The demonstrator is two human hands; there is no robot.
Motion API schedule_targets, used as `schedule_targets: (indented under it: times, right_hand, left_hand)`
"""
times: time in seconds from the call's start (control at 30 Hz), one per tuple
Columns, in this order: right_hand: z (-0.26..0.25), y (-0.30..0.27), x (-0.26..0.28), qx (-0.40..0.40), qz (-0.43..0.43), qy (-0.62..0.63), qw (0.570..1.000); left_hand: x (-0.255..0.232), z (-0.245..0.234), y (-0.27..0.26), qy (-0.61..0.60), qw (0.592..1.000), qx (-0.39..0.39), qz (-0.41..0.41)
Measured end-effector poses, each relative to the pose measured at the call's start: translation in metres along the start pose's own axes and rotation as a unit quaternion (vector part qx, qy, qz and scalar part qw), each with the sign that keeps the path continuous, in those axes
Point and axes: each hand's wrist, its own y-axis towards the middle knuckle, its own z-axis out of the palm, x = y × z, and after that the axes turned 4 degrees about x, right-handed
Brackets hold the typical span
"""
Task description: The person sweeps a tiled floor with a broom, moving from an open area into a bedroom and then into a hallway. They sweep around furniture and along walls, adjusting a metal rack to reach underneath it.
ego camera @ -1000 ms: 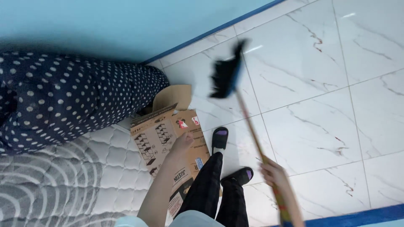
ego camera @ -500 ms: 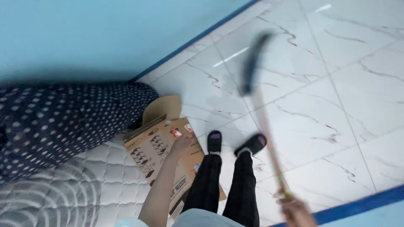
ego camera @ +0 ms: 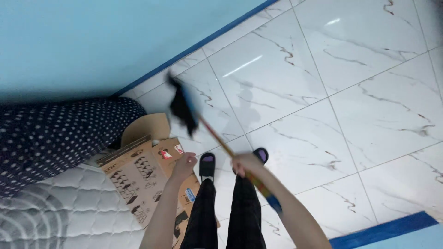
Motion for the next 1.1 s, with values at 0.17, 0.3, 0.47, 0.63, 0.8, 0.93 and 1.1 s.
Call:
schedule_targets:
  times: [0.17, 0.3, 0.47, 0.63, 0.8, 0.93, 1.1]
  right_hand:
    - [-0.086, -0.176, 0.19, -0.11, -0.104, 0.125, 0.98]
    - [-0.156, -0.242, 0.213, -0.015, -0.103, 0.249, 0.963]
    - [-0.199, -0.31, 0.183, -0.048, -0.11, 0.524, 0.843]
    - [-0.185, -0.403, 0.049, -0.128, -0.218, 0.581, 0.774]
    - [-0.175, -0.458, -0.098, -0.178, -0.214, 0.68, 0.678]
    - [-0.129, -0.472, -0.135, -0.482, -0.115, 0.397, 0.772]
    - [-0.039, -0.478, -0.138, -0.406, -0.137, 0.422, 0.799]
  left_hand:
    - [-0.039, 0.058, -0.001, 0.05, 0.998, 0.004, 0.039]
    - [-0.054, 0.099, 0.008, 0.129, 0.992, -0.004, 0.016]
    - [-0.086, 0.111, 0.0, 0.129, 0.99, 0.044, -0.034]
    - [-0.109, 0.106, -0.022, 0.143, 0.987, 0.072, 0.017]
    - [-0.124, 0.106, -0.037, 0.194, 0.978, 0.07, 0.044]
    - [-0.142, 0.114, -0.043, 0.184, 0.981, 0.052, 0.037]
    - [-0.152, 0.123, -0.037, 0.241, 0.967, 0.085, 0.013]
